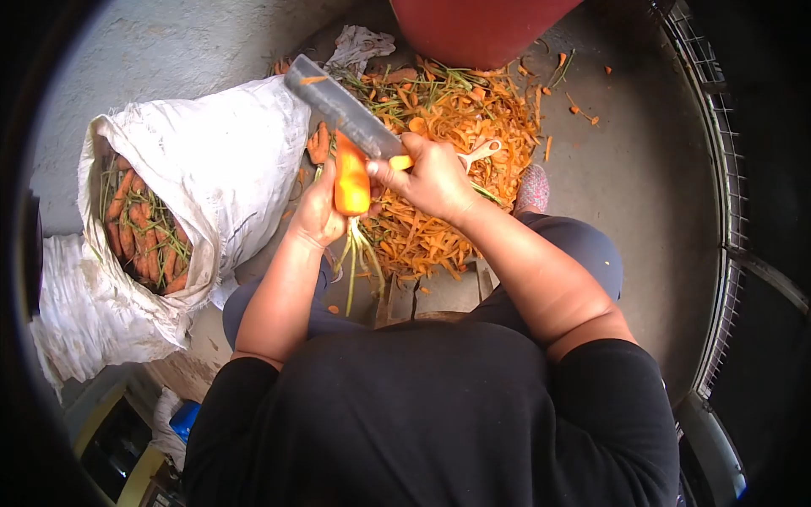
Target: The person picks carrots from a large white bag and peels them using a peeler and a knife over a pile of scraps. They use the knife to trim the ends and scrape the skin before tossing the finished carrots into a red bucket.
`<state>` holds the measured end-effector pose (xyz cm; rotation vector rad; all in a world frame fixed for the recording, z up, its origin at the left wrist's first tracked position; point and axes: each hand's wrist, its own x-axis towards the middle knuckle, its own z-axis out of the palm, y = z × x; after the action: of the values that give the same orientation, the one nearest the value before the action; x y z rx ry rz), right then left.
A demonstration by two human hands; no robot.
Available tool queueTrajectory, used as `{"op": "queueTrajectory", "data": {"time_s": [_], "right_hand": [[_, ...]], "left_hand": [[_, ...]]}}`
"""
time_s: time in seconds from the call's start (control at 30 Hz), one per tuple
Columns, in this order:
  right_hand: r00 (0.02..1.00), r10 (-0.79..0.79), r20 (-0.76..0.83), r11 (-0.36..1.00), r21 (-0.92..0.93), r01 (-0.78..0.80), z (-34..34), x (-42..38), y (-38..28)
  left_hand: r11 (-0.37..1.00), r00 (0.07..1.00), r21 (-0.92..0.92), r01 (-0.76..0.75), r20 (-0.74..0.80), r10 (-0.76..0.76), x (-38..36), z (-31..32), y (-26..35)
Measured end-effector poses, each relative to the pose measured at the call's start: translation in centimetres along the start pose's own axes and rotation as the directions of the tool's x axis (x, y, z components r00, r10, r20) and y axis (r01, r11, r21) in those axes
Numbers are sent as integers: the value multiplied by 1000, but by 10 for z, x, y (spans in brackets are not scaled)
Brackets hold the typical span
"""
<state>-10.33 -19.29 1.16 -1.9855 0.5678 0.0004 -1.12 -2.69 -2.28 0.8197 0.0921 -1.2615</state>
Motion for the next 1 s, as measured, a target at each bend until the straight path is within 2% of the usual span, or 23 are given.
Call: {"op": "queueTrajectory", "data": {"time_s": [0.03, 0.07, 0.1, 0.17, 0.2, 0.33, 0.47, 0.53, 0.63, 0.67, 0.7, 0.77, 0.83, 0.87, 0.9, 0.93, 0.97, 1.0], "right_hand": [[987, -154, 39, 988, -2, 154, 3, -4, 3], [978, -200, 60, 978, -47, 203, 3, -6, 0], [966, -246, 85, 963, -92, 253, 4, -8, -3], [967, -225, 122, 949, -196, 246, 13, -12, 2], [967, -214, 138, 938, -248, 243, 17, -13, 3], [966, -257, 27, 906, -342, 250, 23, -18, -3], [973, -223, 53, 889, -398, 225, 25, -20, -4], [976, -202, 83, 891, -398, 218, 28, -21, -3], [967, -251, 45, 864, -441, 244, 38, -22, 5], [971, -205, 126, 883, -404, 239, 36, -23, 6], [974, -178, 143, 888, -403, 222, 34, -22, 5], [977, -123, 175, 899, -398, 184, 33, -18, 3], [982, -59, 179, 970, -222, 99, 24, -11, -2], [982, -11, 188, 995, -99, 30, 17, -7, -6], [978, 36, 203, 999, 27, -42, 11, -4, -8], [984, 11, 180, 987, 155, -40, 11, 0, -1], [990, 4, 142, 992, 123, -22, 12, 5, 8], [977, 29, 210, 973, 220, -76, 10, 8, 12]], "left_hand": [[997, 989, -66, -29, -149, 19, 3, 7, 1], [1000, 992, -6, -22, -127, 21, 3, 8, 5], [999, 981, 26, -33, -188, 37, 4, 8, 3], [995, 949, 90, -48, -306, 74, 7, 6, -4], [993, 941, 74, -88, -320, 107, 13, -3, -9], [994, 972, -94, 53, -222, -73, 16, -19, -17], [997, 942, -75, -18, -334, -9, 13, -5, -14], [996, 937, -83, -37, -348, 6, 12, -5, -16], [992, 946, -122, -42, -325, 0, 14, -8, -22], [990, 953, -140, -32, -303, -12, 15, -11, -23], [988, 961, -155, -18, -274, -26, 15, -14, -24], [978, 988, -201, 62, -127, -89, 17, -30, -25], [974, 991, -183, 130, -17, -136, 12, -18, -12], [982, 962, -144, 122, -225, -153, 11, -6, -15], [989, 974, -87, 119, -185, -133, 8, -5, -11], [989, 970, 18, 145, -201, -139, 4, -5, -3], [978, 966, 120, 169, -217, -141, 0, -7, 4], [924, 962, 337, 181, -258, -94, 3, -13, 8]]}}
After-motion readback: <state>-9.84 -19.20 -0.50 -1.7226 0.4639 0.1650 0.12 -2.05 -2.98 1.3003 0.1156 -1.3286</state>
